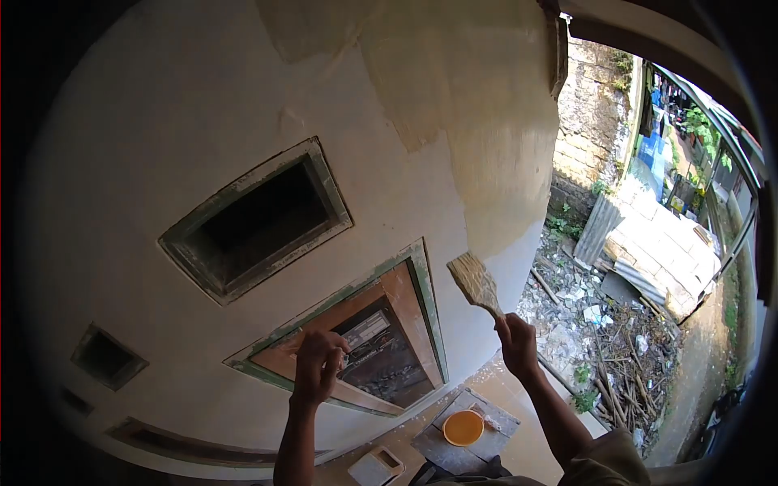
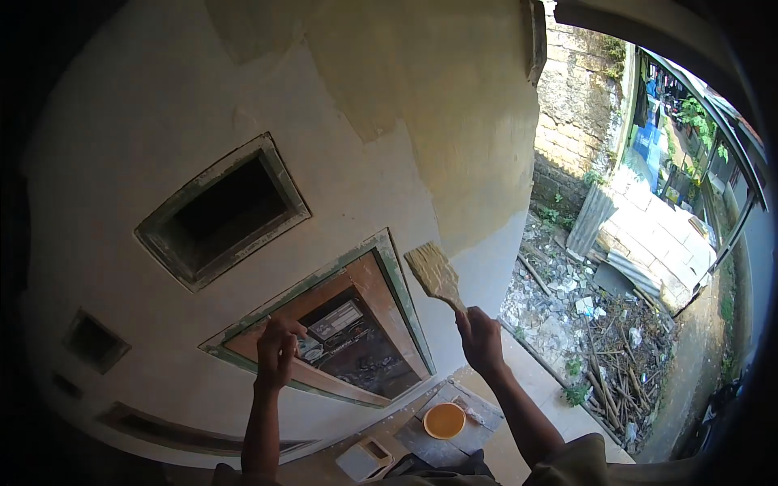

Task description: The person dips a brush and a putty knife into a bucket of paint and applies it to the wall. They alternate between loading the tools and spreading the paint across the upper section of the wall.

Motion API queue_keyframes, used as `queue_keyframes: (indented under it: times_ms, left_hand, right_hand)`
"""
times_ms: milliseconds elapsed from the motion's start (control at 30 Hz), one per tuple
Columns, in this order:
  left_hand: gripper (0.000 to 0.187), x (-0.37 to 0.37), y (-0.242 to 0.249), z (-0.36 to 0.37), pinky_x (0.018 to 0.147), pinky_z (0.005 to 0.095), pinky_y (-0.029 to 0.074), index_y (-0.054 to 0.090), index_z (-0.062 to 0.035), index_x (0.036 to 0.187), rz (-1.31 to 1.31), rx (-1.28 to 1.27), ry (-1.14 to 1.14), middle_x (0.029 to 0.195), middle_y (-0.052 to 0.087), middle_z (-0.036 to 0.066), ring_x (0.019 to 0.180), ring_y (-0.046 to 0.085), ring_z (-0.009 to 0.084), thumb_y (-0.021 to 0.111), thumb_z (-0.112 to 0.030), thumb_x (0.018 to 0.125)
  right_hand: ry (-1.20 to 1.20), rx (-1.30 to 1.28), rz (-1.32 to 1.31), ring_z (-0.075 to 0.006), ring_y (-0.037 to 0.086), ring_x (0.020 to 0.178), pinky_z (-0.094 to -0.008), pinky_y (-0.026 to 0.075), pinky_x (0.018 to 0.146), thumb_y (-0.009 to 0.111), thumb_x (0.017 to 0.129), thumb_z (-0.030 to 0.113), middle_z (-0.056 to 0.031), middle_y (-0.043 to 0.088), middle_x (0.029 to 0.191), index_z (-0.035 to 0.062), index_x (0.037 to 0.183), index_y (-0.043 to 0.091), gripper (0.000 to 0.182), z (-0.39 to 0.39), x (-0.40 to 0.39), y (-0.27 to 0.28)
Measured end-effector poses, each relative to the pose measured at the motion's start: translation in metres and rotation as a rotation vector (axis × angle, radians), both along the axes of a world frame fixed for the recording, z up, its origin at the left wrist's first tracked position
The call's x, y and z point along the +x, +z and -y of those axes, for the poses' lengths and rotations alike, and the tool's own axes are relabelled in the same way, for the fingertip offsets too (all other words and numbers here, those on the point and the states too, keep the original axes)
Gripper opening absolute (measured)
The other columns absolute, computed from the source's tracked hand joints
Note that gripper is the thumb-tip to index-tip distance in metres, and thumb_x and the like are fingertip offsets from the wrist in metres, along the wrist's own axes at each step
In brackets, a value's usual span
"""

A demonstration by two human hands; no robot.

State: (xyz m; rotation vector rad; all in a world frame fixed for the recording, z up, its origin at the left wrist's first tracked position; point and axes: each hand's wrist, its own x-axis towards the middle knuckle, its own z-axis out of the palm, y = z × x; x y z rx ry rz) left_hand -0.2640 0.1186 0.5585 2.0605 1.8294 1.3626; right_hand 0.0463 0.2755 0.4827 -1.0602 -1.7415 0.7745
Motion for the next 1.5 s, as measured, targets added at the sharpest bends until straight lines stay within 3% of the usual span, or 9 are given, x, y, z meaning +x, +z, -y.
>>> queue_keyframes:
  times_ms: [133,267,367,433,533,733,833,1133,1500]
  left_hand:
    - [0.020,-0.022,0.077,-0.012,0.078,0.0371,0.041,0.051,-0.0048,0.069,-0.276,0.166,0.061,0.085,0.060,0.009,0.081,0.056,0.0242,0.049,-0.010,0.088]
    - [0.007,-0.045,0.108,-0.041,0.084,0.0376,0.044,0.058,-0.0028,0.089,-0.527,0.277,0.141,0.096,0.059,0.011,0.093,0.057,0.0278,0.054,-0.008,0.086]
    - [0.011,-0.055,0.126,-0.064,0.085,0.0388,0.045,0.058,-0.0025,0.094,-0.419,0.225,0.125,0.101,0.059,0.012,0.097,0.057,0.0294,0.055,-0.010,0.086]
    - [0.021,-0.061,0.143,-0.078,0.086,0.0402,0.046,0.057,-0.0024,0.101,-0.659,0.185,0.186,0.104,0.058,0.013,0.099,0.056,0.0309,0.054,-0.019,0.089]
    - [0.041,-0.076,0.144,-0.099,0.093,0.0419,0.043,0.055,-0.0032,0.114,-0.620,0.033,0.266,0.116,0.055,0.016,0.109,0.053,0.0330,0.048,-0.038,0.093]
    - [0.083,-0.078,0.143,-0.100,0.110,0.0427,0.028,0.037,-0.0054,0.138,-0.425,-0.350,0.348,0.143,0.035,0.018,0.133,0.032,0.0325,0.035,-0.070,0.085]
    - [0.078,-0.082,0.138,-0.104,0.106,0.0411,0.032,0.041,-0.0041,0.134,-0.411,-0.321,0.361,0.138,0.040,0.020,0.128,0.039,0.0336,0.039,-0.065,0.087]
    - [0.091,-0.084,0.139,-0.105,0.110,0.0410,0.028,0.035,-0.0029,0.138,-0.373,-0.370,0.341,0.143,0.035,0.018,0.133,0.032,0.0317,0.037,-0.074,0.081]
    - [0.077,-0.095,0.129,-0.112,0.105,0.0403,0.034,0.039,-0.0047,0.134,-0.405,-0.316,0.339,0.137,0.041,0.018,0.127,0.041,0.0327,0.039,-0.065,0.087]
  right_hand:
    - [-0.028,0.260,-0.119,-0.0123,0.045,0.052,-0.0323,0.040,0.051,0.055,0.093,0.021,-0.0115,0.052,0.058,-0.0029,0.076,0.057,0.029,-0.031,-0.033,0.159]
    - [0.022,0.528,-0.215,-0.0214,0.052,0.052,-0.0348,0.042,0.052,0.053,0.094,0.021,-0.0139,0.057,0.063,-0.0042,0.076,0.056,0.031,-0.045,-0.068,0.279]
    - [-0.001,0.774,-0.180,-0.0225,0.055,0.054,-0.0359,0.045,0.051,0.051,0.093,0.016,-0.0129,0.056,0.065,-0.0017,0.083,0.055,0.021,-0.057,-0.098,0.341]
    - [-0.220,1.188,0.040,-0.0220,0.058,0.058,-0.0341,0.048,0.053,0.051,0.092,0.012,-0.0125,0.056,0.067,0.0007,0.092,0.057,0.013,-0.084,-0.121,0.367]
    - [-0.251,1.211,0.086,-0.0238,0.059,0.060,-0.0352,0.050,0.051,0.049,0.090,0.008,-0.0119,0.054,0.068,0.0049,0.096,0.054,0.009,-0.080,-0.146,0.398]
    - [-0.074,1.046,-0.109,-0.0284,0.060,0.061,-0.0384,0.050,0.052,0.048,0.092,0.014,-0.0135,0.057,0.070,0.0045,0.093,0.055,0.012,-0.065,-0.182,0.413]
    - [-0.039,1.015,-0.239,-0.0351,0.062,0.060,-0.0438,0.051,0.054,0.047,0.093,0.020,-0.0191,0.059,0.071,0.0028,0.085,0.060,0.023,-0.058,-0.188,0.414]
    - [0.006,0.758,-0.326,-0.0417,0.063,0.064,-0.0472,0.051,0.058,0.052,0.091,0.030,-0.0290,0.060,0.067,-0.0075,0.076,0.058,0.041,-0.060,-0.201,0.421]
    - [-0.039,0.873,-0.343,-0.0391,0.062,0.060,-0.0461,0.050,0.056,0.051,0.092,0.026,-0.0229,0.060,0.066,-0.0044,0.079,0.059,0.034,-0.063,-0.196,0.414]
